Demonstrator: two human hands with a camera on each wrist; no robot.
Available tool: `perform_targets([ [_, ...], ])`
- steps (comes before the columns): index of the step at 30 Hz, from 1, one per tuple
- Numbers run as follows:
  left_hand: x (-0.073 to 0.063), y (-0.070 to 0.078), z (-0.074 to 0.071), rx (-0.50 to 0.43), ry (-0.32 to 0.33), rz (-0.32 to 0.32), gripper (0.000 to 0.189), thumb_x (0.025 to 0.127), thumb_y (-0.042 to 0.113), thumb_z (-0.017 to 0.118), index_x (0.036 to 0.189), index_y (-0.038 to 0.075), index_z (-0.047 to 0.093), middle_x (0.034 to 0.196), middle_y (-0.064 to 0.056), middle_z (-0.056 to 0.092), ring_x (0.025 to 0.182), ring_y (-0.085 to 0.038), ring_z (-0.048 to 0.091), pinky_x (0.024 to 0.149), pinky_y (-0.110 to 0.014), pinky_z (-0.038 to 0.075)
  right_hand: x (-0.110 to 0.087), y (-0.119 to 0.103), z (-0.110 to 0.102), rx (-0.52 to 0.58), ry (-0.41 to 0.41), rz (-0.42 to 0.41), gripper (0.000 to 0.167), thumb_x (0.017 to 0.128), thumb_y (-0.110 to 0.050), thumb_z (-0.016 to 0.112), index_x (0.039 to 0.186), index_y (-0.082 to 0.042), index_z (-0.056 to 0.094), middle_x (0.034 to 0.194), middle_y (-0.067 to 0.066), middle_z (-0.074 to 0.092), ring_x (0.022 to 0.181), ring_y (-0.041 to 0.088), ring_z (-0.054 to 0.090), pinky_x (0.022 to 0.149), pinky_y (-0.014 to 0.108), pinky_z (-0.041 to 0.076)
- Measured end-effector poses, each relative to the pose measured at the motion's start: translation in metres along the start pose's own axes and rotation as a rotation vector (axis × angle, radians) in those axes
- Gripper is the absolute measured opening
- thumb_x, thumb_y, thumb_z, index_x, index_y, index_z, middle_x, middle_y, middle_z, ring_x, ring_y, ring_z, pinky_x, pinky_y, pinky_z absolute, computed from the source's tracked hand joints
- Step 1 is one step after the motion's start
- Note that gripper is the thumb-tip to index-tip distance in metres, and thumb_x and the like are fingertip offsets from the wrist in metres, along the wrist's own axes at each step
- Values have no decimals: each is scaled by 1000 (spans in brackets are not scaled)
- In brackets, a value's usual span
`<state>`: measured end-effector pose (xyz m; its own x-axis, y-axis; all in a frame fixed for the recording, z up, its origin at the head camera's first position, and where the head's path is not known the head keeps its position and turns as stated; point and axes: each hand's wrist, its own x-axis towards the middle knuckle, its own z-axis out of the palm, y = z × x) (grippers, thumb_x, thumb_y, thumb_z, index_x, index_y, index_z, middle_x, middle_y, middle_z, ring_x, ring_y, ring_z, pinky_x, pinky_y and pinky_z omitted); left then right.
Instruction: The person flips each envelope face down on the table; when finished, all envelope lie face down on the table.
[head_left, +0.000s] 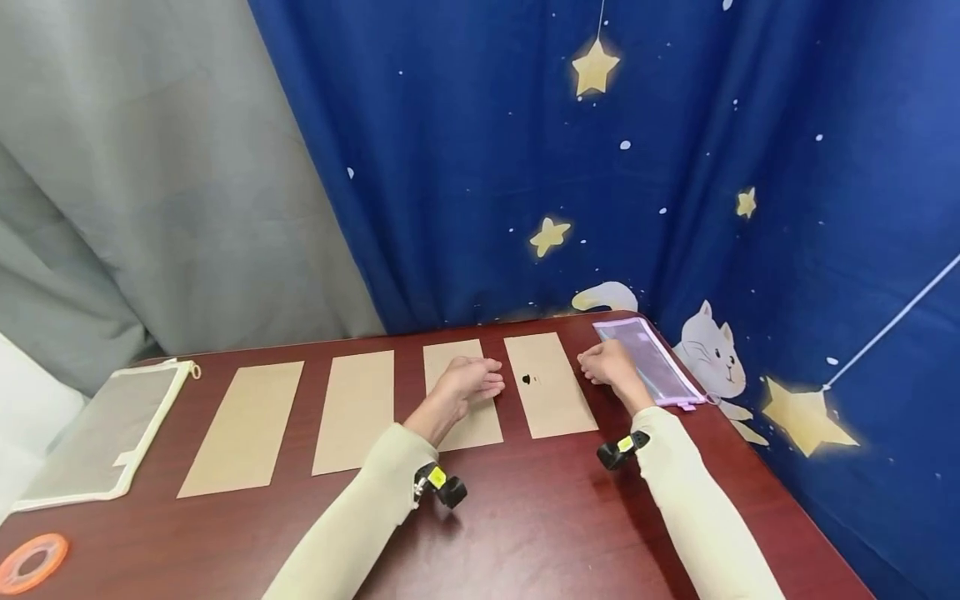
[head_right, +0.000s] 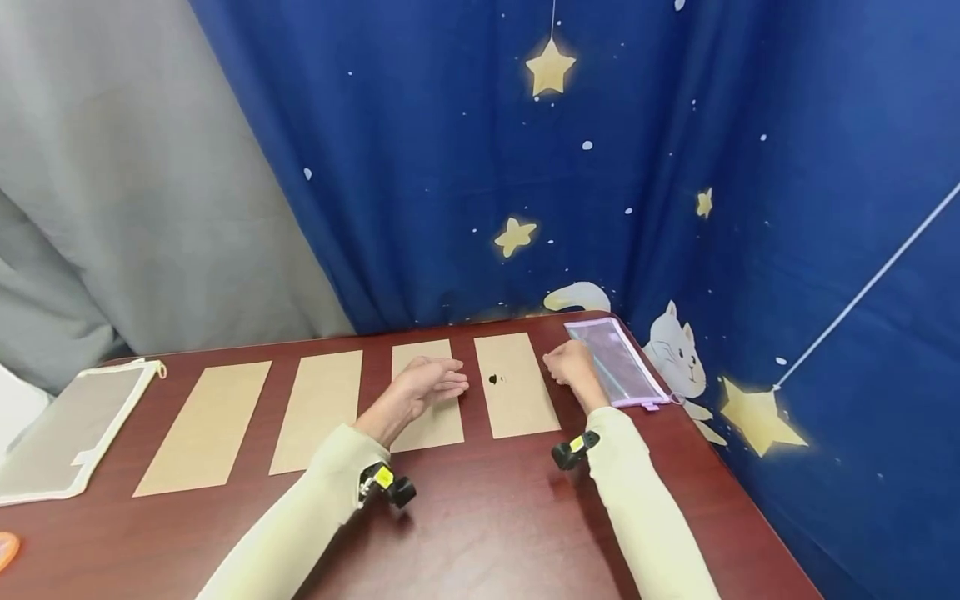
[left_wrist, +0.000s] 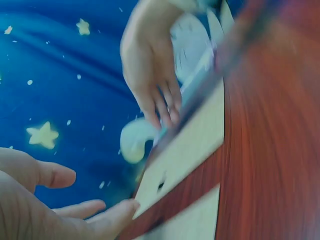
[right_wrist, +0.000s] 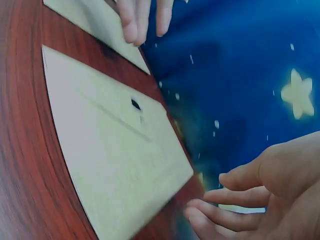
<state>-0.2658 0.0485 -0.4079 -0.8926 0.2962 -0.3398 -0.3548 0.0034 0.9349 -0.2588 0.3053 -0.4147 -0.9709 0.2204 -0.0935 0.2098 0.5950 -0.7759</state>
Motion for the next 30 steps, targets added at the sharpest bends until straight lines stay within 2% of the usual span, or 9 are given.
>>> perform_targets([
  [2,3,-1,6,-45,9,-32,45,102,9,52,141,-12,46,134,-35,53,122,-40,61,111,-41,52,4,3,-2,104,-63,61,31,99,-7,55,114,19,63,77,13,70,59,7,62,58,19,59],
  [5,9,-6,12,-115,50,-60,51,100,10,55,144,-10,38,132,-35,51,121,-41,61,110,-41,53,10,5,-1,192,-132,132,31,102,-7,52,116,19,60,76,10,70,59,7,64,60,19,61],
  [6,11,-8,14,-141,56,-71,54,99,10,56,145,-8,35,133,-37,50,125,-44,58,110,-42,53,12,5,-1,215,-148,155,30,102,-7,51,115,19,60,75,7,70,58,6,64,60,18,60],
  [11,19,-13,21,-246,62,-103,62,98,8,56,150,-4,25,136,-40,47,129,-46,56,110,-42,53,17,4,-2,312,-202,203,28,104,-6,49,115,18,58,73,7,71,60,7,67,64,18,62],
  [15,20,-14,26,-227,75,-115,58,98,8,56,148,-3,30,137,-36,49,125,-41,59,107,-32,55,17,4,-3,338,-204,222,25,102,-2,50,114,19,58,71,7,70,61,8,68,66,20,63],
  [21,23,-16,30,-164,55,-104,47,99,5,54,142,-7,40,139,-27,44,100,-25,59,86,-20,60,14,6,-5,303,-203,223,23,99,-3,58,109,16,64,68,4,70,59,5,66,63,17,61],
  [24,25,-17,31,-143,42,-100,41,98,3,52,136,-10,46,126,-22,50,85,-17,55,73,-15,58,12,6,-7,279,-207,212,23,97,-3,60,109,16,66,67,1,69,59,4,64,61,17,61],
  [30,29,-13,30,-94,45,-72,28,96,-4,50,121,-13,59,79,-6,57,62,-6,53,55,-9,49,9,6,-10,307,-196,166,25,96,0,61,114,17,64,68,-2,69,62,4,65,65,20,63],
])
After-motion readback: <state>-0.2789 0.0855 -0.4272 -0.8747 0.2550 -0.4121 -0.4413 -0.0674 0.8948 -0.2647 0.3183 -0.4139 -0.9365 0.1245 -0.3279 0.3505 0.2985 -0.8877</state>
